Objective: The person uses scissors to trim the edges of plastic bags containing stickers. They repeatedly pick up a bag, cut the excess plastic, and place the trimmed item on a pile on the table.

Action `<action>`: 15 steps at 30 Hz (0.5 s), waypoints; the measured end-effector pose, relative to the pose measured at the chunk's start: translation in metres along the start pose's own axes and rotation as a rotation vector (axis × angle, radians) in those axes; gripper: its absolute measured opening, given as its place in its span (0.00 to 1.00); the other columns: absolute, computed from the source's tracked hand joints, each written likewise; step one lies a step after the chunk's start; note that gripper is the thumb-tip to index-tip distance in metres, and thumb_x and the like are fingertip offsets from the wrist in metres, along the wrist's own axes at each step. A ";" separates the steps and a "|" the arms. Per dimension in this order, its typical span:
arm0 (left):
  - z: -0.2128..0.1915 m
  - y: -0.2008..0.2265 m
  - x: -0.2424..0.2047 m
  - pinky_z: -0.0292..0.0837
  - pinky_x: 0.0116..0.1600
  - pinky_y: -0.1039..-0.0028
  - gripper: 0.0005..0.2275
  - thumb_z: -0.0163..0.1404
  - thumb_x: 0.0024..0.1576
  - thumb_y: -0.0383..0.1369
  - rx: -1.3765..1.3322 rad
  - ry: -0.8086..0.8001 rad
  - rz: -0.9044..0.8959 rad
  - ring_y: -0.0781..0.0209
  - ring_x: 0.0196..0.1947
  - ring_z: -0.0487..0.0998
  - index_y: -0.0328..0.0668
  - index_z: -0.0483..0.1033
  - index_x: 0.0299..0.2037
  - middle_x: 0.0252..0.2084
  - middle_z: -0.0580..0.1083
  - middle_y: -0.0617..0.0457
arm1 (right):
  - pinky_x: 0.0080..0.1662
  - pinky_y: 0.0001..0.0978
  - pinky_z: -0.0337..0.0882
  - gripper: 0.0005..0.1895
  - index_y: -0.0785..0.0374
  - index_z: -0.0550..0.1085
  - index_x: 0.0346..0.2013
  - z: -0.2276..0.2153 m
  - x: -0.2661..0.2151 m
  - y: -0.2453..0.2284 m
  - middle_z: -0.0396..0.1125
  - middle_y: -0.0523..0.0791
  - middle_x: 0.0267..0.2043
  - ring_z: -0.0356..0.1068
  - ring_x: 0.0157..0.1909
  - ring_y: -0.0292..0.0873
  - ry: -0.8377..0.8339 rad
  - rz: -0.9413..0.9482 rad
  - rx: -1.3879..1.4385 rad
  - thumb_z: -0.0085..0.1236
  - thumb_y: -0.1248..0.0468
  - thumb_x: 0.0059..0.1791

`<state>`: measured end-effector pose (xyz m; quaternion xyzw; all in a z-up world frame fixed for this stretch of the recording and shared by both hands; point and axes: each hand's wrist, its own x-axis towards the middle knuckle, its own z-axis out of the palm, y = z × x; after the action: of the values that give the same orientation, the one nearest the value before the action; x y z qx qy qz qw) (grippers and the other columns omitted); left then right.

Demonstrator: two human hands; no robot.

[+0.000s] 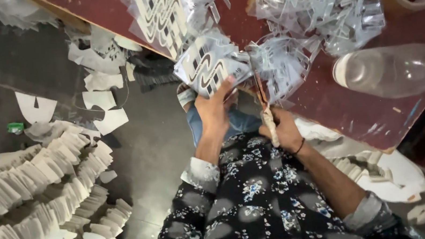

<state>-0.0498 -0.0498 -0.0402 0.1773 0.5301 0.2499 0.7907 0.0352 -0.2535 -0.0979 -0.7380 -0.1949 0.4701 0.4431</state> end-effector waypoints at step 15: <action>0.016 0.061 -0.087 0.77 0.49 0.77 0.13 0.64 0.53 0.21 0.399 -0.249 0.576 0.69 0.42 0.80 0.29 0.82 0.48 0.43 0.82 0.52 | 0.63 0.33 0.55 0.55 0.68 0.51 0.71 -0.003 -0.033 -0.084 0.57 0.45 0.65 0.55 0.65 0.41 -0.201 -0.521 0.283 0.73 0.50 0.41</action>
<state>-0.0750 -0.0507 0.0641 0.4988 0.3965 0.3307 0.6962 0.0334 -0.2333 -0.0097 -0.5442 -0.3530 0.4337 0.6254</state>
